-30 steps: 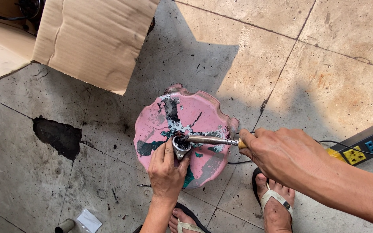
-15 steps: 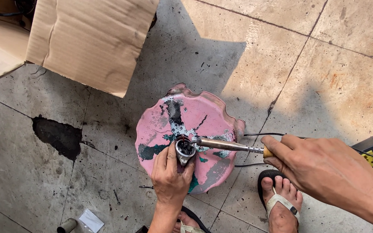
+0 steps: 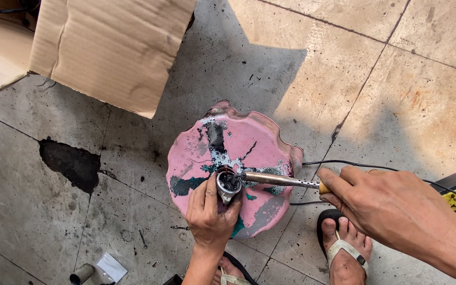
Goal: Using a soldering iron to heat or solder a small metal component held by hand
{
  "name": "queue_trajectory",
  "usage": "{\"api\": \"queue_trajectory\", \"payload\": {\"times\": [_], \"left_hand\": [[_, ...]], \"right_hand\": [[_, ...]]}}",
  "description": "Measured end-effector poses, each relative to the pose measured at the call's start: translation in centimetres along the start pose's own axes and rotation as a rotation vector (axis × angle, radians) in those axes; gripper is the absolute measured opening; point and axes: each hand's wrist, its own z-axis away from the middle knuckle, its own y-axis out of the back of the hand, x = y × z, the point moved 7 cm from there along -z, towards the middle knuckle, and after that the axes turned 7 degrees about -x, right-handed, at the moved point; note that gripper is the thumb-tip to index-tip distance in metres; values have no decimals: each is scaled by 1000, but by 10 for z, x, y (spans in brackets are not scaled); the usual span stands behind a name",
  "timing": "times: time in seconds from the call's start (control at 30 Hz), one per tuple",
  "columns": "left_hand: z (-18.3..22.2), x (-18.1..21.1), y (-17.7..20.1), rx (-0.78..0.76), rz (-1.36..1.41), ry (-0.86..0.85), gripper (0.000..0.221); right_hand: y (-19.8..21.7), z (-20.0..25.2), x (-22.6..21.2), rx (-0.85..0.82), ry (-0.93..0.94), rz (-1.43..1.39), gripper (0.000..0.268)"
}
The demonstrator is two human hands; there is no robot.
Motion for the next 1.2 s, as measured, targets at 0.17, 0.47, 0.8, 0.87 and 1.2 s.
{"api": "queue_trajectory", "payload": {"times": [0.17,0.47,0.8,0.87,1.2], "left_hand": [[-1,2,2,9,-2,-2,62],[-1,2,3,14,-4,-3,62],[-2,2,3,15,4,-4,62],[-4,4,4,19,-1,-8,61],[-6,6,6,33,13,-5,59]], "right_hand": [[2,-2,-3,-21,-2,-6,38],[7,-5,-8,11,19,37,36],[11,-2,-4,46,20,24,32],[10,-3,-4,5,14,25,33],[9,-5,-9,-28,26,26,34]]}}
